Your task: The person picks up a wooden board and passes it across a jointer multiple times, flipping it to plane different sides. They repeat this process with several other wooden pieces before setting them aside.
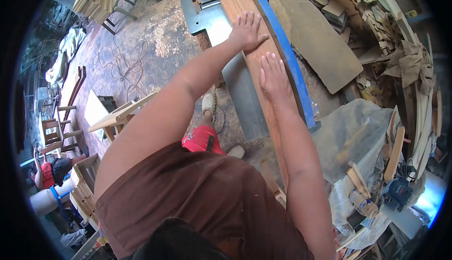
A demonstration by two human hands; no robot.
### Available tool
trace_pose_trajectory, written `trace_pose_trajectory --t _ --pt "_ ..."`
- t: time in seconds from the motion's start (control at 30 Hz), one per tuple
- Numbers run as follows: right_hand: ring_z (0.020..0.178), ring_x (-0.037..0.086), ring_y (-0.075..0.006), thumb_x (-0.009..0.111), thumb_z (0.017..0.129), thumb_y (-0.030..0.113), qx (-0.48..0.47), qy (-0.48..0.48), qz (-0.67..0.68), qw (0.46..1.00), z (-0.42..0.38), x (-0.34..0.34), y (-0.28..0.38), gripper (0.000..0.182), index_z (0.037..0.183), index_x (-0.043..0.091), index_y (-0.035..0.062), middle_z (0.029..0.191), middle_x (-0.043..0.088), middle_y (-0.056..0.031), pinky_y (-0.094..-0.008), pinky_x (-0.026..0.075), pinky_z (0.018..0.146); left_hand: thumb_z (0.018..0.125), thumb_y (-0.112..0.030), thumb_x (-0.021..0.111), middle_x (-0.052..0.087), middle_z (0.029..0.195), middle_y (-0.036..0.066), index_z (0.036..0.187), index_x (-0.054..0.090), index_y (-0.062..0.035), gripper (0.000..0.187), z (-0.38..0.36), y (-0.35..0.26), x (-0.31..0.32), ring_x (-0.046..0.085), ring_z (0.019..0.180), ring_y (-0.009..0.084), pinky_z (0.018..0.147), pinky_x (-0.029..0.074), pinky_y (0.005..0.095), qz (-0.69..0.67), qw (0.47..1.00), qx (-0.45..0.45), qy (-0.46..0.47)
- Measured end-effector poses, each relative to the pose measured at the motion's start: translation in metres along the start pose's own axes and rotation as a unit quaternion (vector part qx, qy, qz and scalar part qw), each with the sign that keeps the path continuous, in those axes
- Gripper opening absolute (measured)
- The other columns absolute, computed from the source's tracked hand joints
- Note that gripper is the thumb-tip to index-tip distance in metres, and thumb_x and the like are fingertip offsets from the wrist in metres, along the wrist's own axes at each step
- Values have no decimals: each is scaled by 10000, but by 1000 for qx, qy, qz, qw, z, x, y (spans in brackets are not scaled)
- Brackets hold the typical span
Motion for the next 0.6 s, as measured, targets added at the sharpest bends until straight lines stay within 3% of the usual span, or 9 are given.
trace_pose_trajectory --t 0.43,0.53,0.6 --pt "1380 399 -295 512 943 222 9 -3 3 1000 39 16 -2 438 1355 527 75 1453 469 -143 -460 293 1156 922 -706 362 204 1573 249 1524 229 -24 919 43 37 1 155 1466 427 1192 119 516 -6 1000 9 18" --pt "1384 396 -277 497 952 232 17 4 6 1000 45 18 -2 438 1363 524 83 1458 467 -133 -442 283 1165 914 -724 344 153 1597 227 1538 183 -24 952 56 44 8 92 1486 402 1214 83 465 -5 998 4 57" --pt "1390 388 -268 491 956 238 24 12 2 1000 49 20 -3 442 1369 520 86 1465 460 -126 -436 273 1171 914 -724 356 203 1576 241 1517 220 -2 950 62 48 5 152 1468 424 1196 136 497 -12 1000 10 27"
Point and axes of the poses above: each hand's wrist, its own z-axis towards the middle knuckle, its own x-axis out of the palm, y = z × x, the point moved 6 cm from there along z, towards the middle knuckle
